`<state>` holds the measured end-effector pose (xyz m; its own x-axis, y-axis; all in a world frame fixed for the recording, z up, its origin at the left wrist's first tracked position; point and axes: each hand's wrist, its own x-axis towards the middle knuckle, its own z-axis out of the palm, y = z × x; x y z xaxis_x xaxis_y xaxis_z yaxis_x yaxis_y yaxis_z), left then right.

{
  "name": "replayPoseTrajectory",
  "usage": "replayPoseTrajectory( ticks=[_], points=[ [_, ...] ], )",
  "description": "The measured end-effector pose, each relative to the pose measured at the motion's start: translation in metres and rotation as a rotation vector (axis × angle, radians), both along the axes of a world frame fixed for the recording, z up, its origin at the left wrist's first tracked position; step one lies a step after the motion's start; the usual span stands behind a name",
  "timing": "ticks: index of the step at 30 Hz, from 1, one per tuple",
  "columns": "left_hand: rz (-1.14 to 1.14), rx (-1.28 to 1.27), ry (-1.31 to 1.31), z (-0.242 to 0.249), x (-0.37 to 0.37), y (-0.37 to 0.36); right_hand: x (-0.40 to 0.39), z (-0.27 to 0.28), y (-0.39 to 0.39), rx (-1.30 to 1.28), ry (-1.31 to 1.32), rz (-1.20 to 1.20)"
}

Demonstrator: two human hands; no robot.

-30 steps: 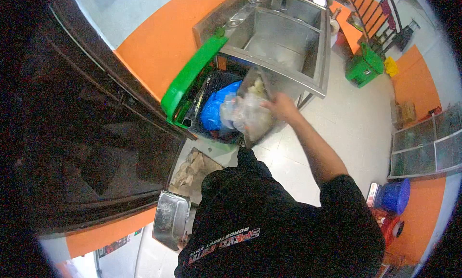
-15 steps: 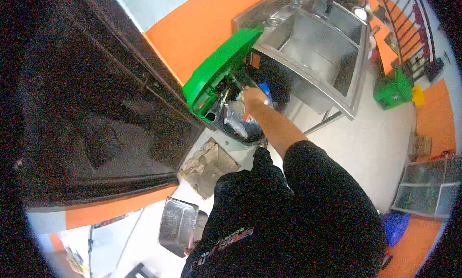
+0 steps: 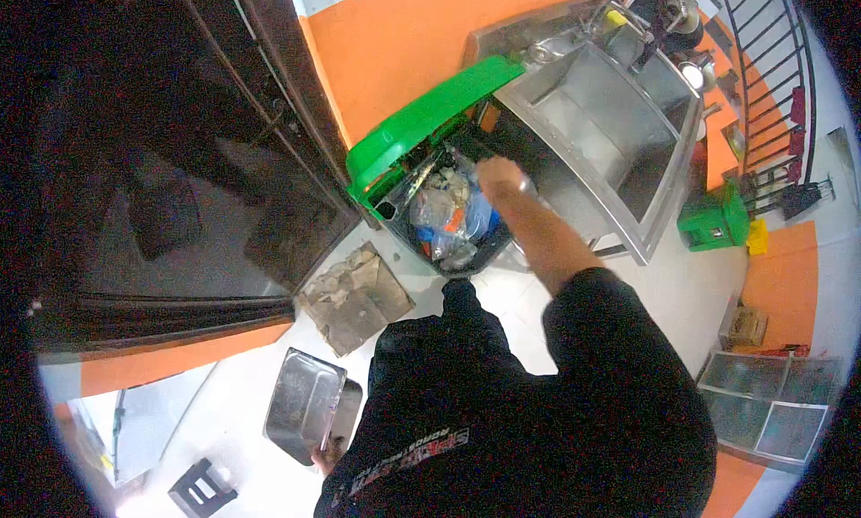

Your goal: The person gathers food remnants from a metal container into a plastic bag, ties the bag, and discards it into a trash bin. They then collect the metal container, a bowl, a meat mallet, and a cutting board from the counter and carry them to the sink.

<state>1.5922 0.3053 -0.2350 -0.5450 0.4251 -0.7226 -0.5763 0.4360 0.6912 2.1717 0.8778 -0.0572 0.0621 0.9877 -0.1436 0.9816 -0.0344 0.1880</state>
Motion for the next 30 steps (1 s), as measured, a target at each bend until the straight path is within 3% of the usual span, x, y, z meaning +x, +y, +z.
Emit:
replayPoseTrajectory(
  ticks=[2,3,6,7,8,10,12,13,14,15,20,22,24,26,27,28,30],
  points=[
    [-0.106,-0.027,0.047,-0.022,-0.018,-0.021,0.007,0.026,-0.017,0.040,0.087,0.012],
    [-0.214,-0.031,0.095,-0.033,-0.024,-0.025,-0.008,0.043,-0.031,0.130,0.256,-0.151],
    [-0.094,-0.045,-0.002,-0.037,-0.023,-0.022,-0.031,0.029,-0.044,0.020,0.038,-0.009],
    [-0.200,0.006,0.222,-0.024,-0.011,-0.022,-0.023,0.023,-0.037,0.023,-0.003,0.090],
    [-0.207,0.017,0.226,-0.023,-0.009,-0.006,-0.014,0.027,-0.028,0.034,-0.001,0.082],
    [0.105,0.132,-0.164,-0.027,-0.023,0.000,-0.009,0.045,-0.034,0.016,0.003,0.087],
    [-0.113,0.192,0.008,-0.060,-0.041,-0.018,-0.003,0.035,-0.062,0.127,0.019,0.061],
    [-0.206,0.223,0.101,-0.056,-0.040,-0.014,0.017,0.000,-0.070,0.110,-0.101,0.215],
    [0.000,0.139,0.088,-0.054,-0.024,-0.014,0.029,-0.021,-0.080,0.090,-0.223,0.367],
    [-0.059,0.124,0.112,-0.062,-0.029,-0.017,0.016,0.003,-0.090,-0.033,-0.270,0.384],
    [-0.300,0.036,0.180,-0.053,-0.044,-0.024,0.015,0.000,-0.096,0.026,-0.186,0.293],
    [0.077,0.197,-0.102,-0.063,-0.047,-0.023,0.019,-0.029,-0.101,0.013,-0.252,0.478],
    [0.081,0.158,-0.026,-0.067,-0.049,-0.014,0.013,-0.018,-0.080,-0.083,-0.354,0.517],
    [-0.069,0.088,-0.023,-0.073,-0.065,-0.019,0.010,-0.014,-0.066,-0.054,-0.278,0.375],
    [-0.367,0.031,0.214,-0.074,-0.068,-0.021,0.007,-0.009,-0.073,-0.059,-0.263,0.347],
    [-0.366,0.033,0.211,-0.074,-0.068,-0.022,0.009,-0.016,-0.076,-0.059,-0.266,0.348],
    [0.122,0.075,-0.081,-0.062,-0.052,-0.008,0.019,-0.036,-0.069,-0.237,-0.426,0.503]
  ],
)
